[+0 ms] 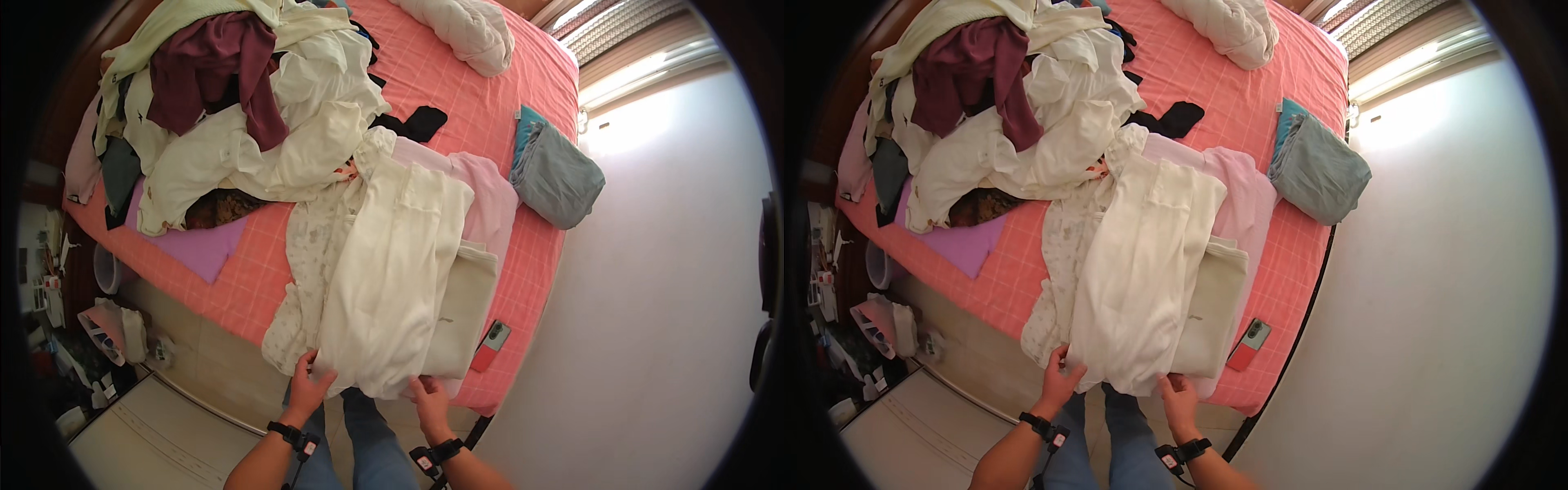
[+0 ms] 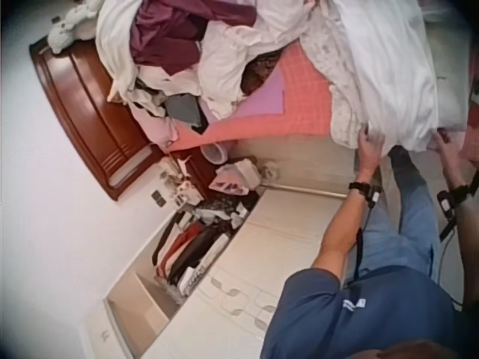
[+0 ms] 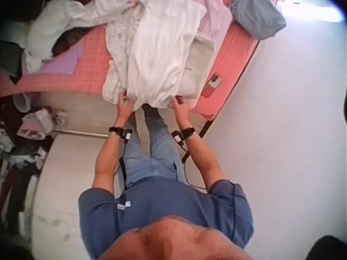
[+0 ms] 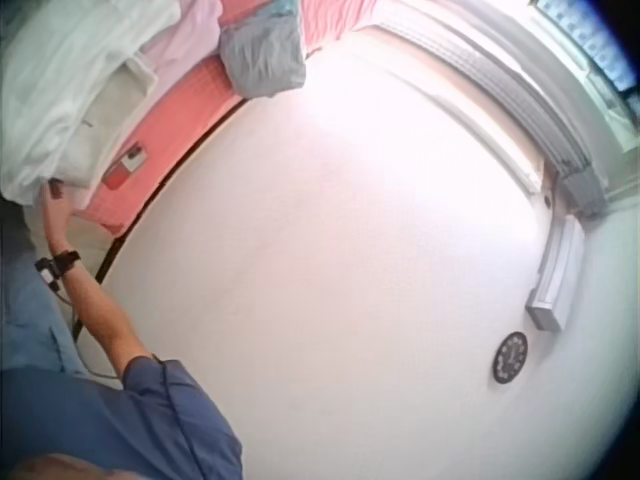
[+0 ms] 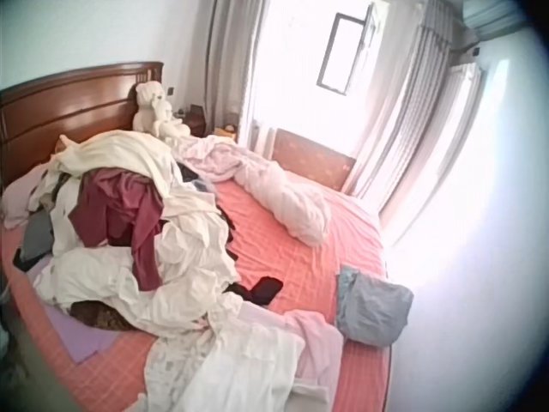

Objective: The person folds various garments on a bed, including white pants, a white shirt, a white t-shirt, and a maroon long-sleeved shirt. Each item is smoothed, folded into a neat rectangle, and placed in a growing stack on the bed.

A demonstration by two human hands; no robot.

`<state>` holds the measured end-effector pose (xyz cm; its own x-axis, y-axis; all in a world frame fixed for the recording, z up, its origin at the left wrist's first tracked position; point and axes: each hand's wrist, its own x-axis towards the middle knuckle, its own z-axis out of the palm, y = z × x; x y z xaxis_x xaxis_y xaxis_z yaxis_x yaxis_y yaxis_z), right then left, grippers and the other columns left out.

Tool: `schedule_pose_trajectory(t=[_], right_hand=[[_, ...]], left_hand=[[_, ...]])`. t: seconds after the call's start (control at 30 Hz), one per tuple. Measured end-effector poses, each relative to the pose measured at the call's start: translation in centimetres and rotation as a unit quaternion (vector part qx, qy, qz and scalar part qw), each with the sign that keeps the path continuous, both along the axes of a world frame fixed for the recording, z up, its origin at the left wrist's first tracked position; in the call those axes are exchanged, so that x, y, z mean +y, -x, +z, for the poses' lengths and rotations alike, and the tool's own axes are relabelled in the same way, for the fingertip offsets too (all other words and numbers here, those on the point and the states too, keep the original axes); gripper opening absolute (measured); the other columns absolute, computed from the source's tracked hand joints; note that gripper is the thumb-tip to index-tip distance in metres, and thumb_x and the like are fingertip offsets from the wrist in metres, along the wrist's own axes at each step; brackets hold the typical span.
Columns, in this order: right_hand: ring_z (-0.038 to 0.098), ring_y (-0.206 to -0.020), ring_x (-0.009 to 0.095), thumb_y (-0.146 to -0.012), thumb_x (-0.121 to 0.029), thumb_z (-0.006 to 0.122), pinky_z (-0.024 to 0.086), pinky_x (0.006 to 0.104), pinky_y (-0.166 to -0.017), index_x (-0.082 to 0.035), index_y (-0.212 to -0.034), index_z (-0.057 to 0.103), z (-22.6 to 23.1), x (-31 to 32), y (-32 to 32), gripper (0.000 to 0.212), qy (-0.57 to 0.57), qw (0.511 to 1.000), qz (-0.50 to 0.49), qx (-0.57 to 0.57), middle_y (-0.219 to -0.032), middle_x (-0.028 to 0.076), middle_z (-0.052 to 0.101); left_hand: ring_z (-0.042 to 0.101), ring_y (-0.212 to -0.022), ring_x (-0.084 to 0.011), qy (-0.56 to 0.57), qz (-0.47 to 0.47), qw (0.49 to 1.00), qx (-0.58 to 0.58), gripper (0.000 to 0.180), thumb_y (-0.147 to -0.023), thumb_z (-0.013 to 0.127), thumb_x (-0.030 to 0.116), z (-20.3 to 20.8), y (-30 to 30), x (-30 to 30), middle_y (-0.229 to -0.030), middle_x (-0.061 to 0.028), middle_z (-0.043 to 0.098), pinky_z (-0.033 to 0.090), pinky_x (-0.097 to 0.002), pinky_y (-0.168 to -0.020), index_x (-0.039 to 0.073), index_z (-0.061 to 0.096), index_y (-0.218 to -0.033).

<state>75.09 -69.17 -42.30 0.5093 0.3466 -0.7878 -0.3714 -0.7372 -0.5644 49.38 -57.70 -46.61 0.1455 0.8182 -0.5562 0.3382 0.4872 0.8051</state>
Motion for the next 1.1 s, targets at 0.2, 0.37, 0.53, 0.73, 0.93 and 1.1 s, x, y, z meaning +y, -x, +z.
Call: schedule_pose_trajectory(t=[0.2,0.37,0.53,0.73,0.93,1.1], right_hand=[[0.067,-0.111,0.017,-0.098,-0.026,0.079,0.051,0.0333,-0.098,0.003,-0.133,0.066,-3.1,0.3,1.9,0.047,-0.078,0.982,0.116,0.124,-0.125,0.008,0.073],[0.068,-0.109,0.017,-0.098,-0.024,0.077,0.054,0.0331,-0.097,0.007,-0.129,0.069,1.7,-0.9,1.6,0.045,-0.101,0.976,0.067,0.180,-0.121,0.011,0.074],[0.069,-0.110,0.016,-0.098,-0.021,0.078,0.054,0.0326,-0.098,0.006,-0.130,0.069,9.1,-4.9,0.2,0.043,-0.035,0.957,0.105,0.268,-0.122,0.009,0.075],[0.070,-0.117,0.024,-0.099,-0.015,0.073,0.055,0.0384,-0.104,0.004,-0.144,0.055,12.2,-3.3,-2.0,0.053,-0.050,0.911,-0.075,0.402,-0.136,0.014,0.068],[0.062,-0.132,0.032,-0.107,-0.036,0.060,0.048,0.0442,-0.115,0.000,-0.147,0.053,9.8,11.7,-8.3,0.054,-0.299,0.840,-0.238,0.384,-0.140,0.018,0.065],[0.066,-0.122,0.030,-0.104,-0.029,0.068,0.052,0.0426,-0.107,0.000,-0.125,0.059,4.5,15.7,-10.1,0.038,-0.229,0.927,-0.221,0.197,-0.125,0.016,0.067]], left_hand=[[0.065,-0.114,-0.0241,-0.123,-0.272,0.948,0.113,0.054,-0.088,0.086,0.027,-1.7,2.0,2.5,-0.126,-0.0148,0.069,0.052,-0.0376,-0.099,-0.003,0.066,-0.129],[0.072,-0.099,-0.0172,0.150,-0.068,0.984,-0.067,0.042,-0.094,0.080,0.021,3.0,2.5,-0.3,-0.111,-0.0131,0.077,0.057,-0.0335,-0.089,-0.006,0.068,-0.124],[0.072,-0.102,-0.0173,0.222,-0.137,0.965,-0.029,0.045,-0.091,0.083,0.021,10.9,4.1,-4.5,-0.114,-0.0124,0.077,0.057,-0.0335,-0.092,-0.004,0.068,-0.125],[0.073,-0.108,-0.0269,0.272,0.002,0.951,-0.144,0.086,-0.094,0.072,-0.004,17.6,1.7,-0.7,-0.126,-0.0221,0.069,0.061,-0.0409,-0.092,0.011,0.019,-0.160],[0.069,-0.114,-0.0292,0.244,0.163,0.883,-0.366,0.068,-0.105,0.064,0.012,17.2,-10.8,15.4,-0.137,-0.0198,0.061,0.060,-0.0451,-0.095,0.013,0.025,-0.161],[0.063,-0.106,-0.0227,0.087,0.103,0.980,-0.148,0.064,-0.103,0.068,0.031,8.0,-12.5,18.1,-0.128,-0.0140,0.061,0.053,-0.0389,-0.095,0.006,0.037,-0.153]])
